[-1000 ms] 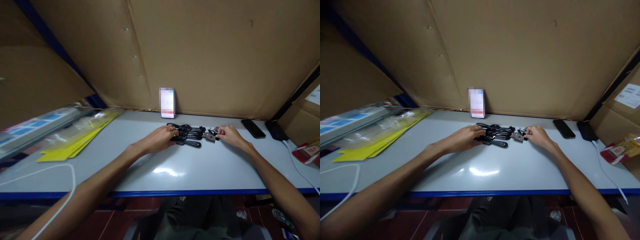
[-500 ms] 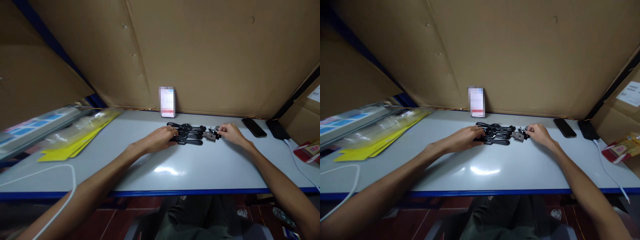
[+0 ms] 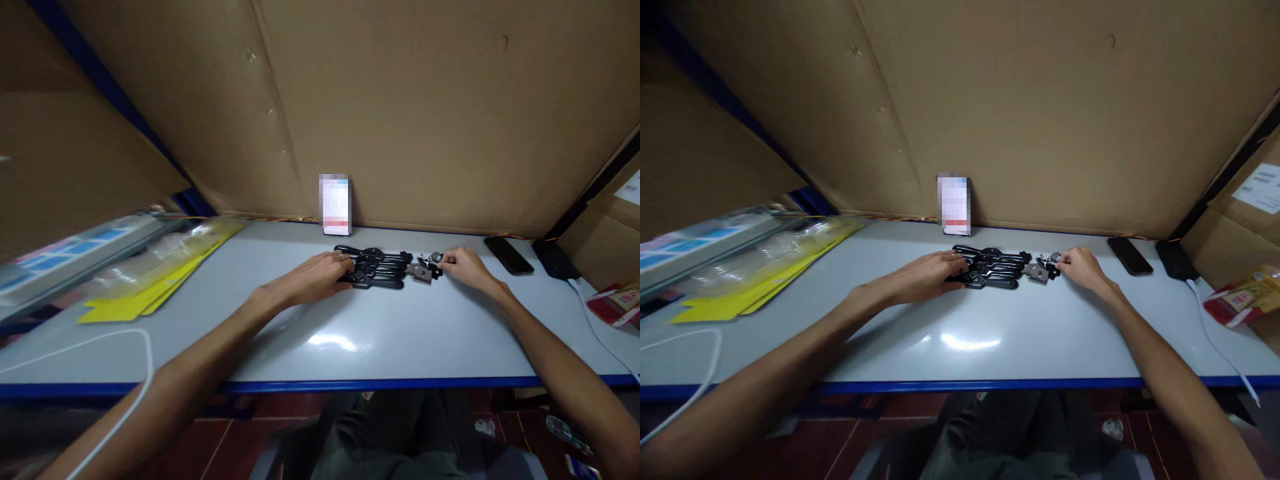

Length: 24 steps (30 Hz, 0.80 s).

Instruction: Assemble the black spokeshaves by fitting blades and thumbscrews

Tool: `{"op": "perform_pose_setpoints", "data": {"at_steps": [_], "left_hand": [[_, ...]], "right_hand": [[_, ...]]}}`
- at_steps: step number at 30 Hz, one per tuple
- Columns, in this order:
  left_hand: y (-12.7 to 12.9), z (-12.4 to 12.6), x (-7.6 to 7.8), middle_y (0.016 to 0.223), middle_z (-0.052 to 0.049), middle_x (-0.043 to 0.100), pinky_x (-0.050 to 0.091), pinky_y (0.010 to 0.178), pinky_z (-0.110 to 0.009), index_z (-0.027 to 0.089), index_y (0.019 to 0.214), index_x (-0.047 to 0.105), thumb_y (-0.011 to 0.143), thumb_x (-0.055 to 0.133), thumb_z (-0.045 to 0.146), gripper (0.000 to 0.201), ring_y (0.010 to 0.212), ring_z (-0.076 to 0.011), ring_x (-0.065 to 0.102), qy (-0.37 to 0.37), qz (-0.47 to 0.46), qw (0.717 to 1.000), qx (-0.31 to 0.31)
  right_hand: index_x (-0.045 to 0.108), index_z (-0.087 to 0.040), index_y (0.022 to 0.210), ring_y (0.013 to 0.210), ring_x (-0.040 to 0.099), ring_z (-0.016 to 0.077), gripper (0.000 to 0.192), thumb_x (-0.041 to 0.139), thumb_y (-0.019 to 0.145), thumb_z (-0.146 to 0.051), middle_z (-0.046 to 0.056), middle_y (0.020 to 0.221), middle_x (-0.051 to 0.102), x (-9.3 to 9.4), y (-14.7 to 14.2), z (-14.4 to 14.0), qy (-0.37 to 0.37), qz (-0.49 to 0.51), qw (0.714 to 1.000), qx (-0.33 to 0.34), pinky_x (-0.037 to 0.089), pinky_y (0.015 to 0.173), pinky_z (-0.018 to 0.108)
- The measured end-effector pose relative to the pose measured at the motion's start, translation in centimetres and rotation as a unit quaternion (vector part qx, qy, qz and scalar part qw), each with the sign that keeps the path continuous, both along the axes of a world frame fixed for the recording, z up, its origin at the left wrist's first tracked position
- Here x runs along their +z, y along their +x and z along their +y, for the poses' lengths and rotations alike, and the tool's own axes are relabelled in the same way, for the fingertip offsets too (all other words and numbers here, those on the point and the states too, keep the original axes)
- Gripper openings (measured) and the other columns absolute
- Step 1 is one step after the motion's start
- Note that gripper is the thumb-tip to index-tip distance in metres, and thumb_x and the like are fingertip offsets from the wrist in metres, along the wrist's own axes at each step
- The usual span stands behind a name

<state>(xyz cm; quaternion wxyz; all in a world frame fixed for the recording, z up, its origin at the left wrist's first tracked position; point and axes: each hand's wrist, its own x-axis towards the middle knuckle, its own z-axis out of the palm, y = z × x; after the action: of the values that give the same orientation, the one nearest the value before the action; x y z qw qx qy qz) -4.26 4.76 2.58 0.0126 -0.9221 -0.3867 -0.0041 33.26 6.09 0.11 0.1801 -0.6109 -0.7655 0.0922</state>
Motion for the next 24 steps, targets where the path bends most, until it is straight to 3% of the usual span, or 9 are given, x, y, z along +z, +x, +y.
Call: {"op": "perform_pose_setpoints", "data": {"at_steps": [12,24], "left_hand": [[-0.04,-0.02,0.07,0.101,-0.009,0.069,0.045,0.076,-0.035,0.018,0.097,0.063,0.092,0.063,0.029,0.012,0.091,-0.0252,0.064,0.007,0.002,1.000,0.019],[0.10,-0.16,0.16,0.100,-0.009,0.068,0.045,0.074,-0.035,0.018,0.094,0.062,0.092,0.061,0.031,0.013,0.089,-0.0246,0.063,0.001,0.010,0.999,0.035]], "right_hand": [[0.072,-0.020,0.083,0.070,0.062,0.0183,0.006,0.067,0.085,-0.024,0.003,0.077,0.073,-0.03,-0.06,-0.06,-0.001,-0.015,1.000,-0.016,0.034,0.061,0.028],[0.070,-0.021,0.076,0.066,0.058,0.0178,0.013,0.064,0.085,-0.027,0.004,0.074,0.072,0.24,-0.22,-0.32,0.003,-0.029,1.000,-0.008,0.032,0.060,0.029]]}}
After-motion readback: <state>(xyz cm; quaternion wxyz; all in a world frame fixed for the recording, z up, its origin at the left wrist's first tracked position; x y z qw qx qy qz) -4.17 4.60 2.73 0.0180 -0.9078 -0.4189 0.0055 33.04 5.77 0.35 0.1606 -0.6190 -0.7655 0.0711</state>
